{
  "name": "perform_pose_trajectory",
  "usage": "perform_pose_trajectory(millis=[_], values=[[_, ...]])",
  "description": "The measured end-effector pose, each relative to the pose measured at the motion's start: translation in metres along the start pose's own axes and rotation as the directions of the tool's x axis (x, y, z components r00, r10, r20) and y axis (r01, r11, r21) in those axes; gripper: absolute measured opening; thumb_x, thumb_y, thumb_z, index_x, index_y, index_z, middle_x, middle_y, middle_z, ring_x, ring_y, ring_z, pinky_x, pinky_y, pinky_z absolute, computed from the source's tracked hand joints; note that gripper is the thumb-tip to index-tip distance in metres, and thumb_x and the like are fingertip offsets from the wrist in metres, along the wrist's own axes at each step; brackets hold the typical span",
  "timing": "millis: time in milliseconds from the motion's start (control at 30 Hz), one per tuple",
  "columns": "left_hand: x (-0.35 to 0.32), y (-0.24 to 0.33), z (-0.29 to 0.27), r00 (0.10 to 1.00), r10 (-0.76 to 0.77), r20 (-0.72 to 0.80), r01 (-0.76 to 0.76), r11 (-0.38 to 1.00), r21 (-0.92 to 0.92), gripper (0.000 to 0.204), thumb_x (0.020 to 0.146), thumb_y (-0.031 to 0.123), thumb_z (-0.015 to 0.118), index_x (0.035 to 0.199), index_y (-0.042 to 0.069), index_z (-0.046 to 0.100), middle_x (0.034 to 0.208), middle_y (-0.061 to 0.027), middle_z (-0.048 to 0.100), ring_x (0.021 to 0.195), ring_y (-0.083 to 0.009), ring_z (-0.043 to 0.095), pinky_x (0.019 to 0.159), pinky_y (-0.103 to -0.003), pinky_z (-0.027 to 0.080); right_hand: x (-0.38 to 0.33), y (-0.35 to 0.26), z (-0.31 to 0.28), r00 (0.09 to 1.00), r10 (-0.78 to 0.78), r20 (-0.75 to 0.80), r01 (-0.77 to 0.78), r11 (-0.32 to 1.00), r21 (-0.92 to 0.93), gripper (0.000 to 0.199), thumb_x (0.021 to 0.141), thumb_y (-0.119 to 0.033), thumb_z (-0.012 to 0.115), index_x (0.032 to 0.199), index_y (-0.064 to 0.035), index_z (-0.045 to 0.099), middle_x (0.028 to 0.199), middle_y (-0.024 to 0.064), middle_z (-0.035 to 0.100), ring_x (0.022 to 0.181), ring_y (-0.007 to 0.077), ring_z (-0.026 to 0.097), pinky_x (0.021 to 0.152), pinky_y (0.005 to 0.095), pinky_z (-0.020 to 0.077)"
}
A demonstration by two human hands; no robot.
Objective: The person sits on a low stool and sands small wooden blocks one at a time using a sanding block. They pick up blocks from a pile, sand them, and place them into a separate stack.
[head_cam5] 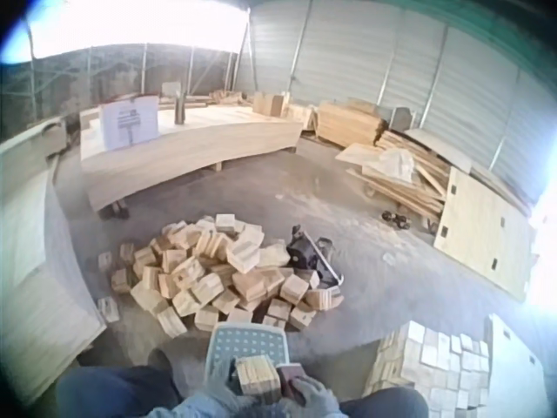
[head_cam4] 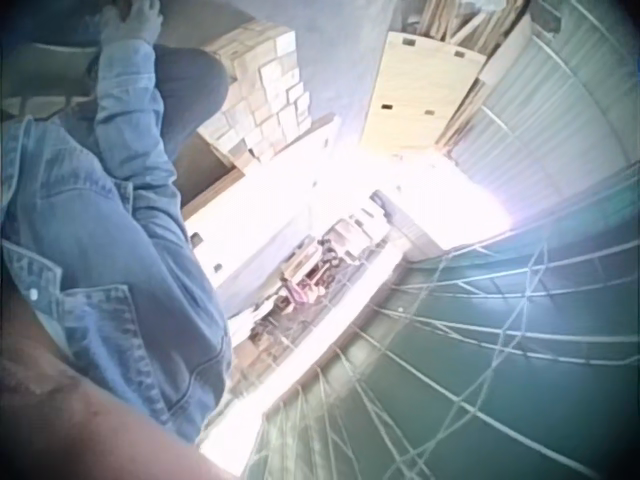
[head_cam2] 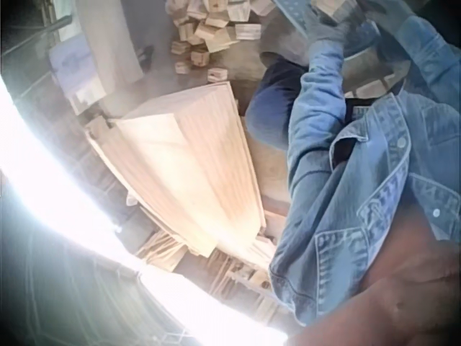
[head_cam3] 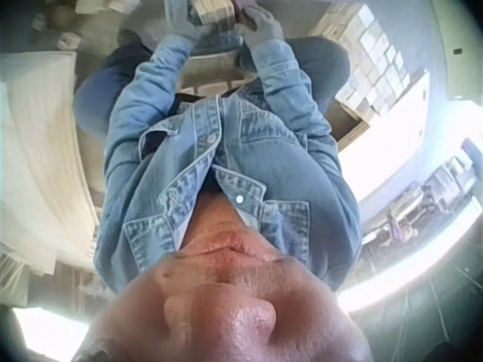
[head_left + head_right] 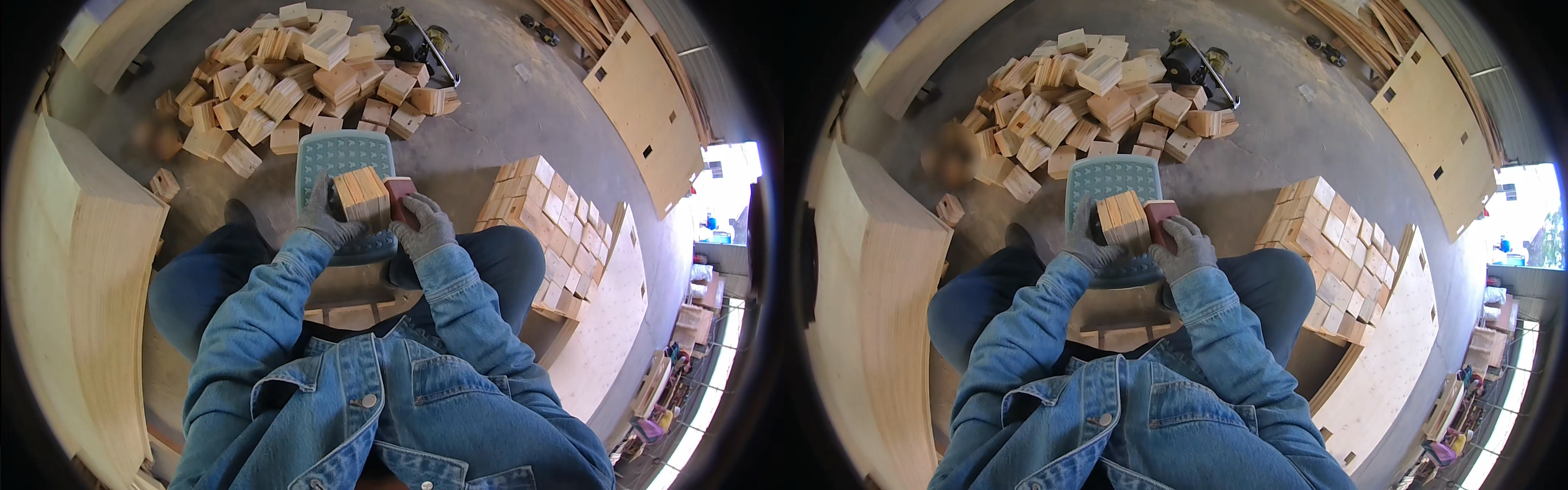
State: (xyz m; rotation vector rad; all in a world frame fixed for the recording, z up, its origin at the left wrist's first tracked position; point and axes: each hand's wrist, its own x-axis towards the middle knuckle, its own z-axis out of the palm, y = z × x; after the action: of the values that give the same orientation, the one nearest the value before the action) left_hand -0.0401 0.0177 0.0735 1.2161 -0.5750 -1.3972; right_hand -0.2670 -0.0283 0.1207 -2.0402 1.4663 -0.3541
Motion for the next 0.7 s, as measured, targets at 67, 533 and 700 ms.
perform_pose_trajectory(millis=[67,533,700], values=[[0.016,-0.007,-0.001,0.983,-0.183,0.03,0.178,0.881,-0.439,0.099,0.079,0.046,0.088,0.157,0.011,0.038,0.149,-0.0126,0.057,0.14,-0.0301,0.053,0.121,-0.043,0.043,0.003,-0.006,0.002,1.0,-0.007,0.003,0.007,1.0,0.008,0.061,0.083,-0.034,0.086,0.138,-0.0136,0.07,0.149,0.0107,0.062,0.133,0.0373,0.061,0.115,0.0451,0.0475],[0.049,-0.005,-0.022,1.0,0.01,-0.03,-0.021,0.902,-0.432,0.083,0.088,0.042,0.08,0.154,0.011,0.041,0.151,-0.0108,0.057,0.141,-0.0289,0.053,0.122,-0.045,0.041,0.008,-0.004,0.001,0.995,-0.069,-0.074,0.075,0.993,0.095,0.058,0.081,-0.02,0.09,0.134,-0.0062,0.07,0.145,0.019,0.063,0.132,0.0369,0.063,0.11,0.0422,0.0527],[0.054,-0.033,-0.044,0.967,0.253,0.024,-0.232,0.84,0.491,0.081,0.093,0.05,0.071,0.157,0.012,0.04,0.153,-0.0096,0.057,0.144,-0.0296,0.051,0.126,-0.047,0.036,0.009,-0.015,0.0,0.978,-0.138,-0.159,0.146,0.989,0.037,0.061,0.079,-0.023,0.09,0.135,-0.0112,0.07,0.146,0.016,0.064,0.129,0.042,0.062,0.11,0.0477,0.0519]])
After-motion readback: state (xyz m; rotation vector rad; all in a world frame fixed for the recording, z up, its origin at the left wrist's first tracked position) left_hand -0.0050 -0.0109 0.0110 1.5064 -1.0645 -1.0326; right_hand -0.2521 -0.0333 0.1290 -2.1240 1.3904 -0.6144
